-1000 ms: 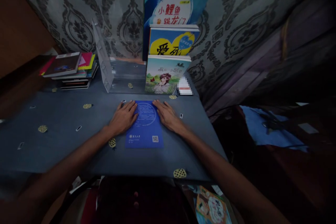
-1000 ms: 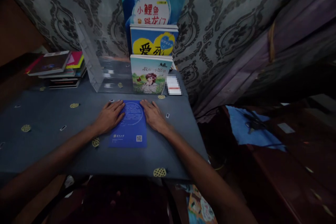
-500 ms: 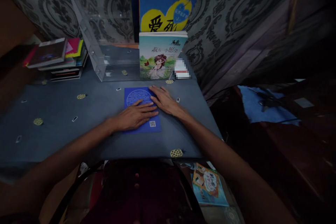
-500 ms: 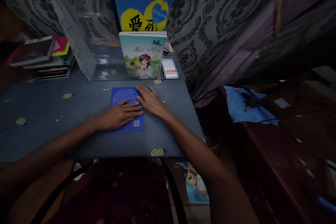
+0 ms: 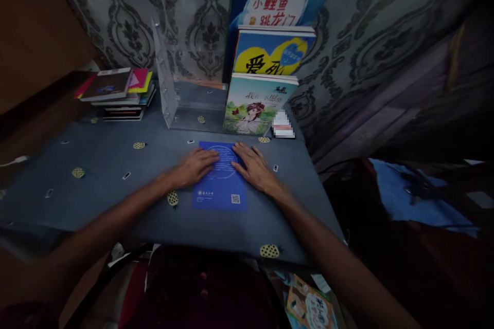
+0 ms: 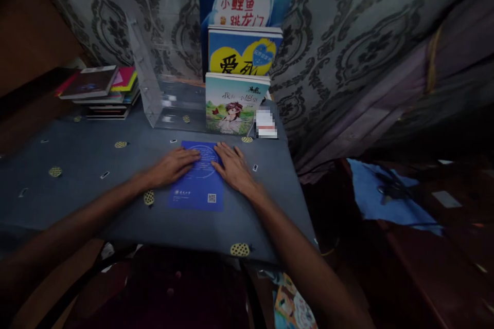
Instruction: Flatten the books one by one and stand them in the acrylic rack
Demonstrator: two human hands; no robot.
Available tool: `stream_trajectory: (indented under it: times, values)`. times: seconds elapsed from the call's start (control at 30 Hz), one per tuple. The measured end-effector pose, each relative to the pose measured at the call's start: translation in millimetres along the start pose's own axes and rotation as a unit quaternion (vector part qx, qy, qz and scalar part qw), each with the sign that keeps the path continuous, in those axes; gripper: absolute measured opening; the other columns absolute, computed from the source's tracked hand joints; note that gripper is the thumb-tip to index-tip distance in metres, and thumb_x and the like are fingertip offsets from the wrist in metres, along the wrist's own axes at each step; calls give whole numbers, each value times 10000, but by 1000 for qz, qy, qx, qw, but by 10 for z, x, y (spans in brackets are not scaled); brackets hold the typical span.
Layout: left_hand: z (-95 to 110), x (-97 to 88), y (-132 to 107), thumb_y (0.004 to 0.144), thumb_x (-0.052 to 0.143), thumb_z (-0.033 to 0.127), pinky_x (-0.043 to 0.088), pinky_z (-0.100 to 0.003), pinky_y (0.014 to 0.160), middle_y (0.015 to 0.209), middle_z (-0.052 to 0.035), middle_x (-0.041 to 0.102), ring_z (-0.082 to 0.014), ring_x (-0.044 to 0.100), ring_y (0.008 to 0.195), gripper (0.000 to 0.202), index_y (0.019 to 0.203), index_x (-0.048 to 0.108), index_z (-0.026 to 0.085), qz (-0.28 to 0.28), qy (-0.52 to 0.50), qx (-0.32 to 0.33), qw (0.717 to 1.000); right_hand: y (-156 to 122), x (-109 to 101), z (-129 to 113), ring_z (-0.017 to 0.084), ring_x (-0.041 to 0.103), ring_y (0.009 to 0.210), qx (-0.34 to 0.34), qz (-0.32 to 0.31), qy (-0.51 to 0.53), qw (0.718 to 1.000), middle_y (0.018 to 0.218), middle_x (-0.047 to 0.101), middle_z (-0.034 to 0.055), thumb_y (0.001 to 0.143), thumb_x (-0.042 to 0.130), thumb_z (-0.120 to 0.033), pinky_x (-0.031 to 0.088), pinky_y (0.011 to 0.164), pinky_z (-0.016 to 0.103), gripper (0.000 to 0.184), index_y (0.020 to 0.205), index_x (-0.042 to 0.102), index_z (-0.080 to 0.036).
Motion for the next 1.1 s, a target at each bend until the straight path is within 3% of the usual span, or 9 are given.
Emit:
stream_trajectory:
  times: [0.1, 0.2, 0.3, 0.47, 0.67, 1.1]
  values:
    - [-425, -125, -7, 1017, 473, 258, 464, -465, 1116, 1345, -127, 681, -248, 617, 1287, 348, 1301, 656, 174, 62, -18, -34, 997, 27, -20, -96, 324, 426, 1459, -9, 12, -42, 999, 1531, 525, 150, 1040, 406, -390, 287, 1192, 621, 482, 1457, 529, -181]
    - [-585, -147, -16, 999, 494, 237, 492, -438, 1092, 1316, -106, 701, -229, 641, 1250, 331, 1270, 677, 187, 82, -43, -23, 995, 149, 5, -372, 335, 514, 1339, -65, 13, -73, 995, 1404, 624, 170, 1035, 418, -287, 347, 1141, 597, 409, 1375, 611, -165]
    - [-606, -124, -22, 976, 503, 195, 489, -430, 1098, 1313, -105, 703, -223, 643, 1249, 338, 1262, 683, 181, 95, -50, -19, 994, 319, 110, -690, 303, 563, 1152, -132, -16, -78, 988, 1239, 667, 161, 1033, 419, -233, 468, 1003, 483, 383, 1340, 641, -175]
    - [-604, -86, -26, 909, 529, 110, 482, -415, 1106, 1311, -83, 708, -208, 645, 1249, 394, 1257, 688, 205, 97, -50, -13, 994, 422, 211, -906, 287, 513, 1066, -166, -10, -75, 983, 1163, 610, 148, 1039, 428, -230, 475, 930, 439, 377, 1344, 649, -208]
    - [-616, -90, -26, 897, 511, 84, 472, -420, 1114, 1326, -93, 698, -212, 638, 1259, 414, 1253, 694, 192, 89, -51, -21, 994, 176, 233, -1009, 280, 497, 1104, -204, -11, -8, 979, 1190, 584, 124, 1009, 514, -214, 463, 974, 450, 337, 1300, 682, -245]
    - [-605, -82, -33, 929, 482, 122, 459, -437, 1125, 1346, -85, 687, -215, 629, 1268, 403, 1263, 692, 202, 84, -50, -34, 995, -375, 174, -1358, 290, 525, 1105, -243, -51, 89, 965, 1218, 603, 137, 995, 529, -220, 471, 937, 487, 335, 1285, 683, -285]
Point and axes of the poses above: each hand's wrist, its own y-axis towards the middle knuckle, its own x-axis out of the palm, z = x × y, the point moved 7 cm from there along y, towards the middle knuckle
